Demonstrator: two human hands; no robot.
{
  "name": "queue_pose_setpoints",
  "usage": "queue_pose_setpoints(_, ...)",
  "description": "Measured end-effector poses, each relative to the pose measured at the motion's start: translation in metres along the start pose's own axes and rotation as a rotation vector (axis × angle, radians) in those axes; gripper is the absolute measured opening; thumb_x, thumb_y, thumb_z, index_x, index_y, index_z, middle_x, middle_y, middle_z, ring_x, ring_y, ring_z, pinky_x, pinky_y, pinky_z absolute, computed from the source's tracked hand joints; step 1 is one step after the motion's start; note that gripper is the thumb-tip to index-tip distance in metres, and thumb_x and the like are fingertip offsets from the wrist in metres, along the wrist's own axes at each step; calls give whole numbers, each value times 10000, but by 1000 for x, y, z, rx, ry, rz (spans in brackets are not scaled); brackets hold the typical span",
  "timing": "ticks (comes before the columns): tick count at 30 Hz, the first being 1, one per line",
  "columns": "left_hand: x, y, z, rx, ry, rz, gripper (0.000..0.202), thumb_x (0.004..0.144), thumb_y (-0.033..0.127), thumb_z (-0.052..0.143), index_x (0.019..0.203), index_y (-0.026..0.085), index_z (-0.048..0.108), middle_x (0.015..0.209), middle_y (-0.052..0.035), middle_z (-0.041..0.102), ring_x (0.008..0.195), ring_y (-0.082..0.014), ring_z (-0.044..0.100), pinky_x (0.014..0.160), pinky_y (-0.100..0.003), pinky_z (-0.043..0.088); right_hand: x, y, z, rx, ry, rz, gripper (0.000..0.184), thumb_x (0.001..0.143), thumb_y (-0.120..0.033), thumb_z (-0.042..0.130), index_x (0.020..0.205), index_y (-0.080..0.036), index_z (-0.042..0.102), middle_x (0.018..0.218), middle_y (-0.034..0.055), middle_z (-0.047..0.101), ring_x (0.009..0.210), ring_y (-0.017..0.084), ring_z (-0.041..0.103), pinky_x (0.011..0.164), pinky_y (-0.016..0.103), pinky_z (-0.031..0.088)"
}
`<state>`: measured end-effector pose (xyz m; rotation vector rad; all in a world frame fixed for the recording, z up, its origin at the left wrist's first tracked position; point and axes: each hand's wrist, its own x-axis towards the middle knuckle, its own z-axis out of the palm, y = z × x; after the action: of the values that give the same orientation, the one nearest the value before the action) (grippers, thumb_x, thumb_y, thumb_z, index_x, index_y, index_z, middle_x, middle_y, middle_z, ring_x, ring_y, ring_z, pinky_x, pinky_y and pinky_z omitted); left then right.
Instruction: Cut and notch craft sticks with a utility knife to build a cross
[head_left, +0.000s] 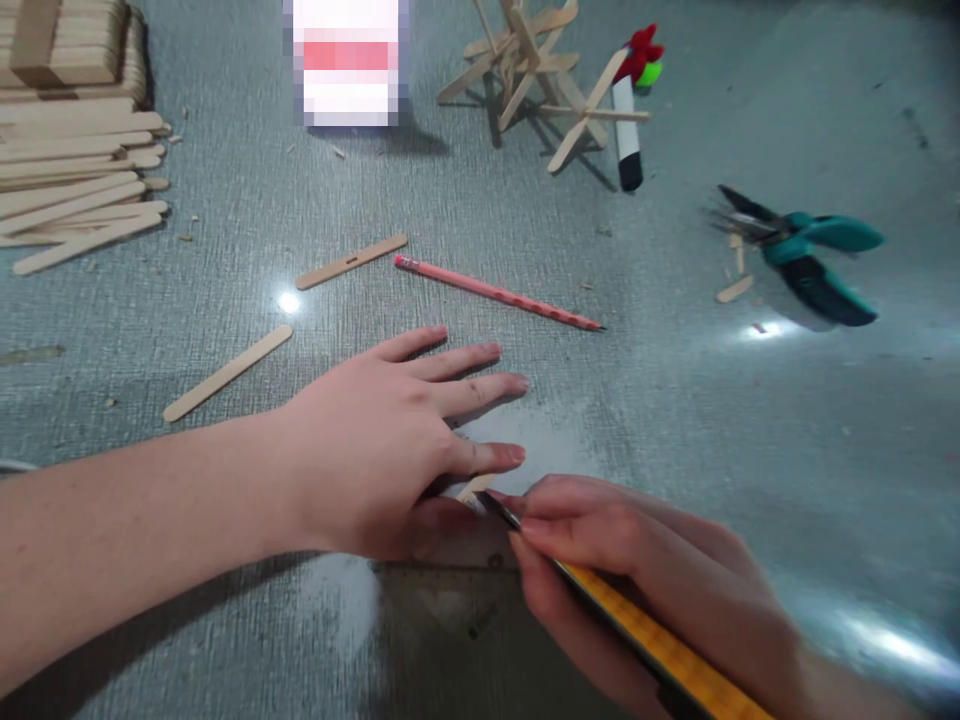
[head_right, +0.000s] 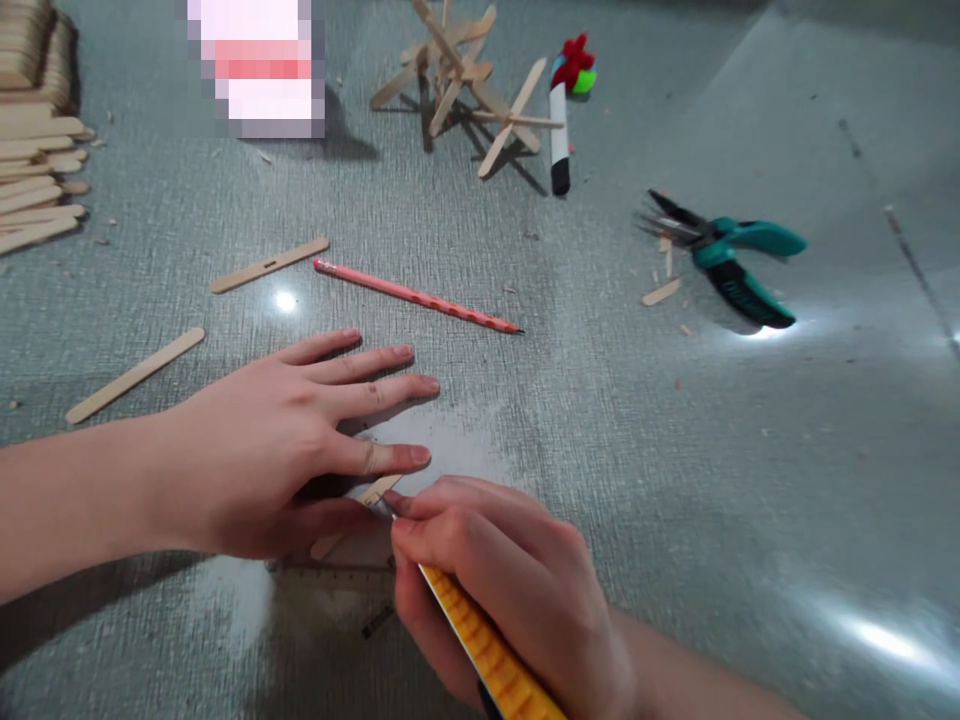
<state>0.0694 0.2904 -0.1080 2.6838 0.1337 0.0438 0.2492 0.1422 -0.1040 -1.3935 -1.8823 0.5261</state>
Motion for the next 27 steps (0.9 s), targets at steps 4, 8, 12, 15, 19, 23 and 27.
queue_pose_setpoints(4, 0, 0, 0, -3, -6, -1, 460, 931, 432, 629, 1382, 343, 636, 1624, -65, 422, 1532, -352, 343, 1246, -607, 253, 1, 0, -2, -7, -1, -6, 249, 803, -16, 593, 930, -230, 583, 760, -6, 711, 567, 106, 680, 523, 194, 579)
queue_pose_setpoints(8, 0, -1, 0, -1, 0, 7, 462, 919, 410, 642, 1374, 334, 643, 1621, -74, 427, 1527, -353, 352, 1244, -602, 255, 0, 1, -5, 7, 9, -9, 254, 806, -15, 601, 936, -234, 597, 761, 4, 722, 552, 116, 685, 517, 201, 590)
queue_pose_setpoints(12, 1, -1, 0, -4, 7, 10, 489, 887, 395, 687, 1371, 329, 646, 1612, -75, 440, 1516, -365, 367, 1242, -610, 254, 2, 1, -6, 9, 22, 12, 286, 803, -25, 635, 963, -259, 595, 774, -19, 746, 526, 120, 697, 476, 198, 592)
queue_pose_setpoints(15, 1, -1, 0, -2, 7, 12, 492, 889, 398, 686, 1374, 328, 644, 1612, -71, 440, 1514, -374, 369, 1238, -615, 265, 5, 0, -5, 11, 37, 21, 259, 804, -20, 634, 935, -240, 592, 753, -25, 742, 523, 101, 690, 516, 181, 603)
queue_pose_setpoints(19, 0, -1, 0, 6, 11, 11, 484, 902, 403, 659, 1380, 327, 639, 1617, -72, 432, 1516, -371, 366, 1241, -617, 261, 6, 1, -2, 11, 50, 17, 230, 805, -18, 631, 897, -225, 594, 757, -15, 747, 570, 106, 719, 565, 174, 617)
queue_pose_setpoints(23, 0, -1, 0, 7, 13, 10, 464, 925, 428, 634, 1378, 327, 641, 1612, -71, 441, 1517, -361, 368, 1244, -611, 256, 5, 3, -1, 23, 37, -11, 265, 818, -15, 621, 967, -235, 618, 803, 0, 767, 625, 142, 752, 582, 218, 645)
queue_pose_setpoints(27, 0, 0, 0, 2, 25, 11, 460, 923, 421, 642, 1374, 332, 644, 1611, -61, 444, 1514, -361, 374, 1245, -603, 260, 1, 3, -2, -9, 11, -21, 313, 814, -29, 628, 1034, -252, 632, 869, 25, 792, 695, 187, 781, 616, 272, 675)
